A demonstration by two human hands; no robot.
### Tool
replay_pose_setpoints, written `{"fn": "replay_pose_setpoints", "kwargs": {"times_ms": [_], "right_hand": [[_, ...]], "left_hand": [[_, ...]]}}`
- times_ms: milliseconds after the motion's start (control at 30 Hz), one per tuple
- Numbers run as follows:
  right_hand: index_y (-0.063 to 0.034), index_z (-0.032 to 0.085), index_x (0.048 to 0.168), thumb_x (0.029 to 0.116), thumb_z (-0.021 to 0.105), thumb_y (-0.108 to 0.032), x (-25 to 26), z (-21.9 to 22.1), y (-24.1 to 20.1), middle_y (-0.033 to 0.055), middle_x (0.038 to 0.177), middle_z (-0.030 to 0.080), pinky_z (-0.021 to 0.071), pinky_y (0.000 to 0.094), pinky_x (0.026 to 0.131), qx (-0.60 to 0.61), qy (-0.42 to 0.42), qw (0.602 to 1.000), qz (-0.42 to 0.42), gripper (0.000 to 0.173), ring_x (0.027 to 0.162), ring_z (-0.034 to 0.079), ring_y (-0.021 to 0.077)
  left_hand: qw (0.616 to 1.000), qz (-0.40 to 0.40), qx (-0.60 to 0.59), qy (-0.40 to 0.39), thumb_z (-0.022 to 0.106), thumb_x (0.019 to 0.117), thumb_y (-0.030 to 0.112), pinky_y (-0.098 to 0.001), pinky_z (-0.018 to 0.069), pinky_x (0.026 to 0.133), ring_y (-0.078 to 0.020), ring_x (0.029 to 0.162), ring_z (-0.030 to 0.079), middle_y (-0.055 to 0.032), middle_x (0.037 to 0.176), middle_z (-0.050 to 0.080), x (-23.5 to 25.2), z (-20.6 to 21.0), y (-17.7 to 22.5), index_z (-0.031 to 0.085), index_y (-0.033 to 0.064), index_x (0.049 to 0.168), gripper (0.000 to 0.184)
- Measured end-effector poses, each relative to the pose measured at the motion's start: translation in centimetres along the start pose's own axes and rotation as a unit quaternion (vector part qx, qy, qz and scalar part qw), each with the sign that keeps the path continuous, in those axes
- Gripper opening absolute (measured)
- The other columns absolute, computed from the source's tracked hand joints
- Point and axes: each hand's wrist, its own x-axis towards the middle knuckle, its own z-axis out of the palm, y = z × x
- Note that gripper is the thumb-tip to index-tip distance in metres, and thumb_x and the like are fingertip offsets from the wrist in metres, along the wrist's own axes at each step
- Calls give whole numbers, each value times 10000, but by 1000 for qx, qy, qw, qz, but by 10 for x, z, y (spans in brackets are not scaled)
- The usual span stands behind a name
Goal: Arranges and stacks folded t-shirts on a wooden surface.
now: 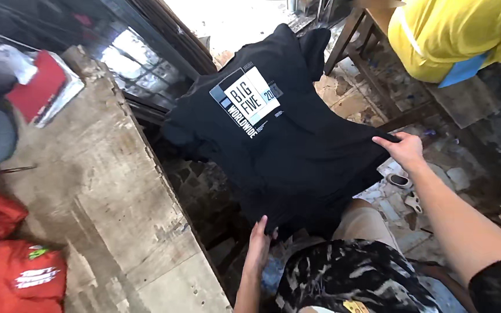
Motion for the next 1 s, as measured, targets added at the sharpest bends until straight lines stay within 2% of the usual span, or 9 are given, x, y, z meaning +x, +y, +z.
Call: {"fn": "replay_pose_setpoints", "kwargs": {"times_ms": [167,267,367,433,533,600,733,833,1000], "right_hand": [[102,690,1077,923,774,-388,-9,1,-8,358,1128,647,428,696,956,-14,-12,1000,8,521,1111,606,513],[78,703,1122,905,799,-366,-24,4,-4,338,1189,644,434,689,999,10,-5,999,30,504,1160,598,498],[23,439,1462,922,790,-237,-38,16,-5,332,1353,562,478,625,1001,157,-35,977,143,695,1228,581,456],[-129,375,1511,971,687,-236,-34,27,5,189,1315,597,559,495,876,277,-102,920,257,632,1117,634,308],[-129,538,1366,982,637,-288,-32,25,9,145,1195,655,564,467,795,336,-134,897,256,427,1020,659,271],[-140,487,1456,950,677,-197,-51,6,-21,170,1324,614,564,511,862,328,-89,935,105,543,1133,638,304],[-133,591,1368,913,616,-161,-108,-56,-123,56,1289,645,575,399,892,405,4,904,-134,457,1118,642,167],[-141,665,1203,1073,424,-180,-163,-110,-195,-30,1060,718,597,286,798,520,25,825,-219,276,934,686,66],[-249,645,981,1093,258,-429,-228,-189,-261,-99,917,705,594,269,836,589,28,695,-411,442,894,685,32]], "left_hand": [[967,-148,197,64,481,1078,424,-563,453,1089,-409,1320,548,-312,1411,547,24,27,-59,456,-73,1467,631],[985,-149,-22,88,521,1080,299,-471,575,836,-339,999,656,-277,1258,597,26,33,-57,412,-39,1480,535],[961,-194,-187,56,511,1041,235,-310,450,459,-163,531,488,-94,782,554,10,23,-22,551,54,1110,198],[972,-198,-125,32,535,1026,290,-285,441,465,-133,517,482,-61,719,551,-4,5,2,582,70,1038,225],[996,-42,-6,76,619,1020,270,-489,565,818,-322,911,659,-275,1143,644,-35,-30,52,539,-75,1366,495],[990,82,-13,115,620,1012,200,-404,561,607,-236,689,631,-224,1022,622,-52,-53,98,461,-66,1366,471],[943,317,-67,78,543,979,58,-386,564,567,-197,854,661,-128,1261,595,-92,-128,217,442,111,1434,470],[872,467,-142,-12,432,1051,175,-236,578,557,-63,736,686,38,978,732,-145,-177,300,690,199,1050,258],[661,699,-224,-157,531,1028,460,-217,555,644,-38,669,611,45,868,678,-217,-221,387,711,168,1111,352]]}}
